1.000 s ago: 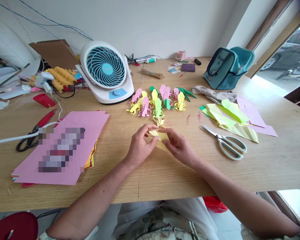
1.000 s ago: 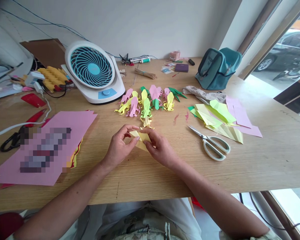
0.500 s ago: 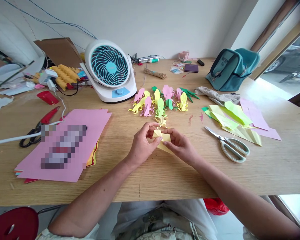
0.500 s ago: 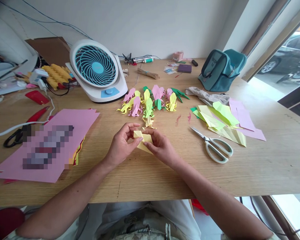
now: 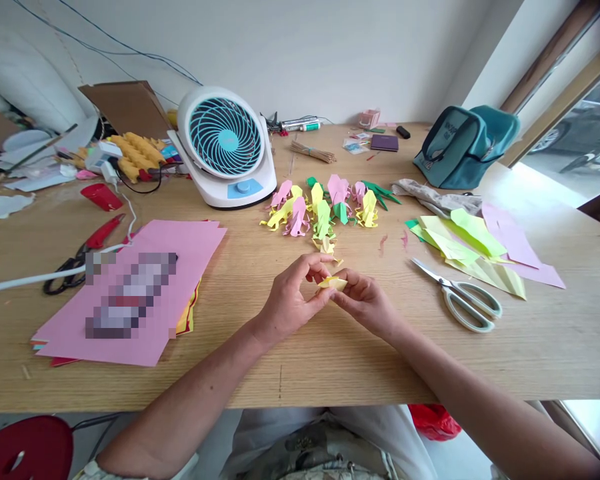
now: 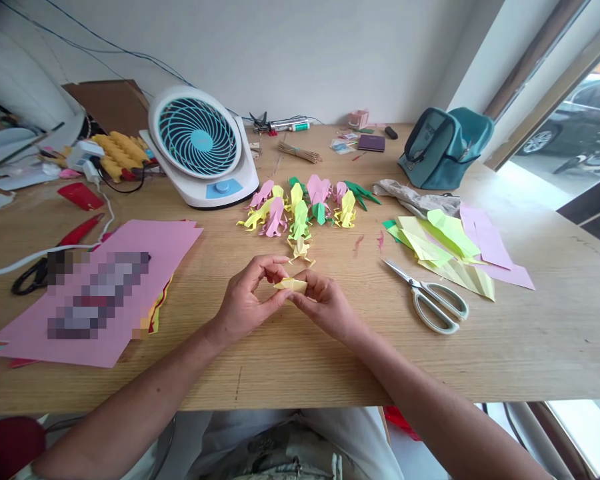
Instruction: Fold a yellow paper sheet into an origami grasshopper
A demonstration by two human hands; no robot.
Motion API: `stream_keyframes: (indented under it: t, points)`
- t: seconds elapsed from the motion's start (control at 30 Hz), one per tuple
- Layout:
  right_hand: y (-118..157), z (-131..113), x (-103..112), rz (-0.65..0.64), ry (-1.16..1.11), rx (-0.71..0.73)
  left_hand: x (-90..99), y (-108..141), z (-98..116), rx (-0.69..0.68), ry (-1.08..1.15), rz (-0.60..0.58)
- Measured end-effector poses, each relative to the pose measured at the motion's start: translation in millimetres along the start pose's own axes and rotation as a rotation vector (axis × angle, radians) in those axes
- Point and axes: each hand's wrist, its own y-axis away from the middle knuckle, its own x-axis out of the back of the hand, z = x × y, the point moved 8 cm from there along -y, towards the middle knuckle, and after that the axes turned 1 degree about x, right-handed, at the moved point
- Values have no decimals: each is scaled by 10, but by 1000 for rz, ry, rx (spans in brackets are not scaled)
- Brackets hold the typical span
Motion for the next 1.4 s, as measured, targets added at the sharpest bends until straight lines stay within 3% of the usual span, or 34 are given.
stream_keyframes:
  t: [0.2, 0.5, 0.77, 0.97, 1.13, 1.4]
  points:
    - [4, -57, 7, 23, 14, 40, -12, 12, 20, 3, 21, -6]
    - [-5, 9, -8, 14, 99, -26, -4, 15, -4, 41, 25, 10]
    - [28, -48, -1, -12, 131, 107, -7, 21, 8, 55, 52, 5]
    - [47, -54, 1, -32, 151, 104, 2, 34, -12, 99, 56, 1]
    - [28, -52, -3, -10, 142, 78, 24, 32, -80, 218, 80, 32]
    - [-10, 41, -81, -8, 39, -84, -61, 71, -399, 547, 258, -27]
